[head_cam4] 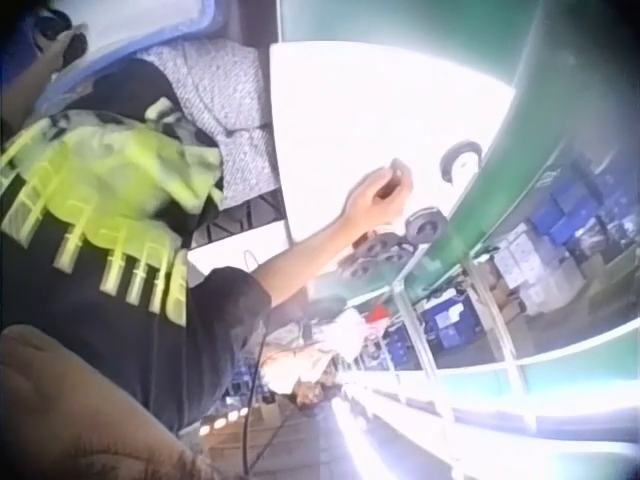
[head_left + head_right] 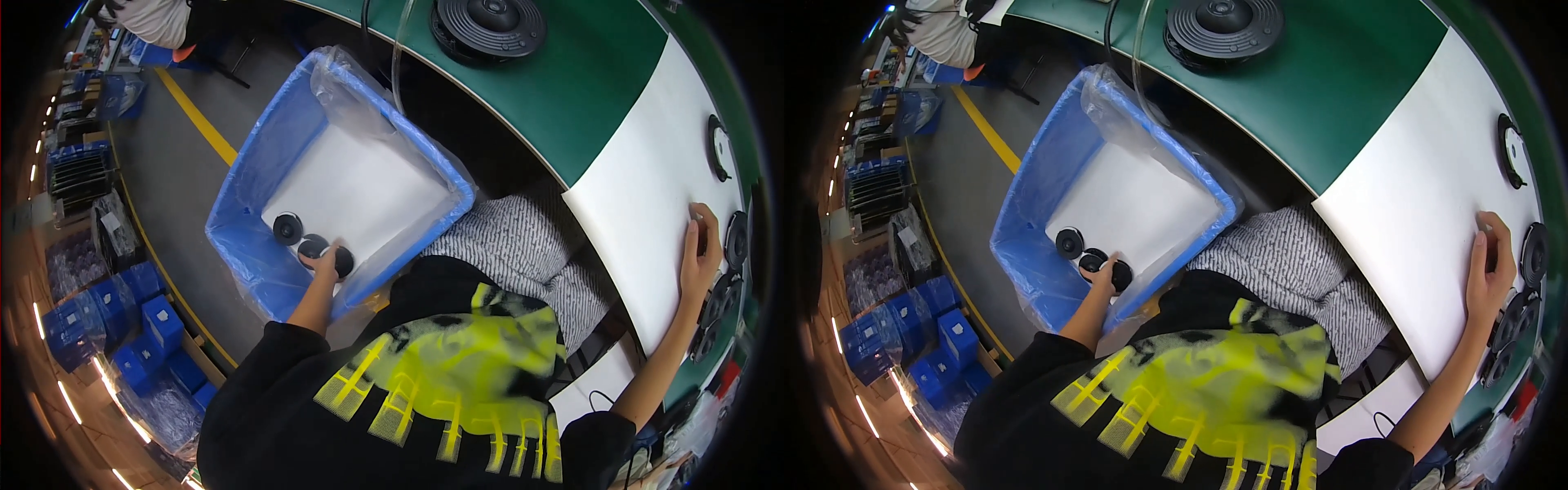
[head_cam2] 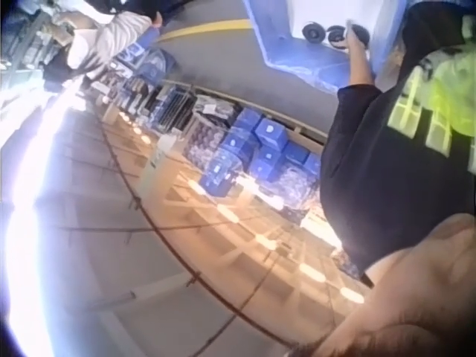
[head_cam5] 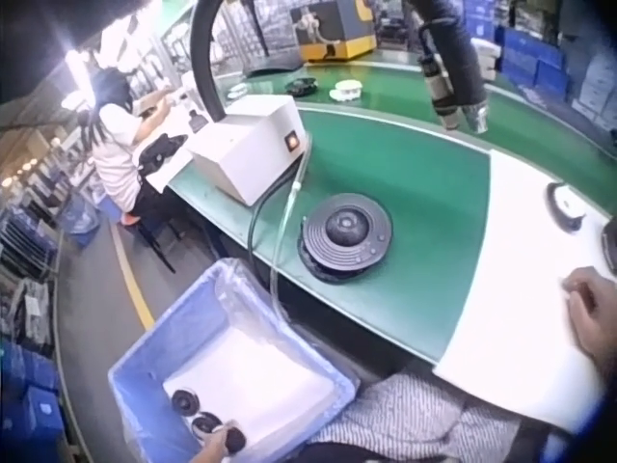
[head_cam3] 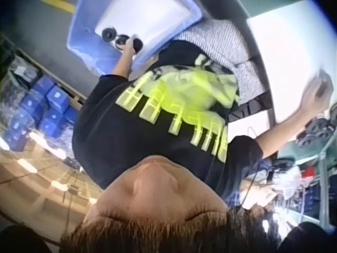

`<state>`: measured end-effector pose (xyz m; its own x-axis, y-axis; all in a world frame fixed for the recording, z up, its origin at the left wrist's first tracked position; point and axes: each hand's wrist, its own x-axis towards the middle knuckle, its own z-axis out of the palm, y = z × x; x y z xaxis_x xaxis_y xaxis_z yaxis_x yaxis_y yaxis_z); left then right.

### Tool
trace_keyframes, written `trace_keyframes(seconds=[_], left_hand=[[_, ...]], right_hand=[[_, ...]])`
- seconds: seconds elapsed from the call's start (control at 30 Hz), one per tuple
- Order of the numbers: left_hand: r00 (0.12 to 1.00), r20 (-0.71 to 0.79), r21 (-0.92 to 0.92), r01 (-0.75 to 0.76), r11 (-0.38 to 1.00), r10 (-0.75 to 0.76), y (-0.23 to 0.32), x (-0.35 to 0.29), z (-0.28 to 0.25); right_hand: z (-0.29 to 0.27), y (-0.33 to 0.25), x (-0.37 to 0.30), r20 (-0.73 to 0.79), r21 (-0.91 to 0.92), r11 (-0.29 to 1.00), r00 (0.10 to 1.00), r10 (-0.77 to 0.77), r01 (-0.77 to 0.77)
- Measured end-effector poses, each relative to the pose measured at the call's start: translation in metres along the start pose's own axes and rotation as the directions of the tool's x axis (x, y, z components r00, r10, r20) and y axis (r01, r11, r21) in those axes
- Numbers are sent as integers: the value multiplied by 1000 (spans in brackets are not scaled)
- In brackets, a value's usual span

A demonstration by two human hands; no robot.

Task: The person assembles an LED light fixture by hand, inserting internal wiring and black circular parts into an LED light housing, then capping it with a white plastic cap.

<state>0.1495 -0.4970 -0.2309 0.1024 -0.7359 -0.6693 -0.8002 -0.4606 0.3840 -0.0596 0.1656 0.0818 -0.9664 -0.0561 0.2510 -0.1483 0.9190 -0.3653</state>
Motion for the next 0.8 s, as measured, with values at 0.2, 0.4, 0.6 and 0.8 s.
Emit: trace_keyframes(seconds=[0.2,0.4,0.6,0.8], left_hand=[[974,-177,-33,135,990,-138,18,7,14],[967,-195,9,167,986,-163,10,20,13],[880,-453,346,29,938,140,-6,-1,38],[905,-362,241,-141,960,224,2,-26,51]], right_hand=[[-5,10,-1,36,-7,999,999,31,-31],[-3,6,0,-5,-53,999,1000,-5,5],[0,3,3,-18,-49,998,999,-50,49],[-8,-7,2,-11,-26,1000,1000,-10,10]])
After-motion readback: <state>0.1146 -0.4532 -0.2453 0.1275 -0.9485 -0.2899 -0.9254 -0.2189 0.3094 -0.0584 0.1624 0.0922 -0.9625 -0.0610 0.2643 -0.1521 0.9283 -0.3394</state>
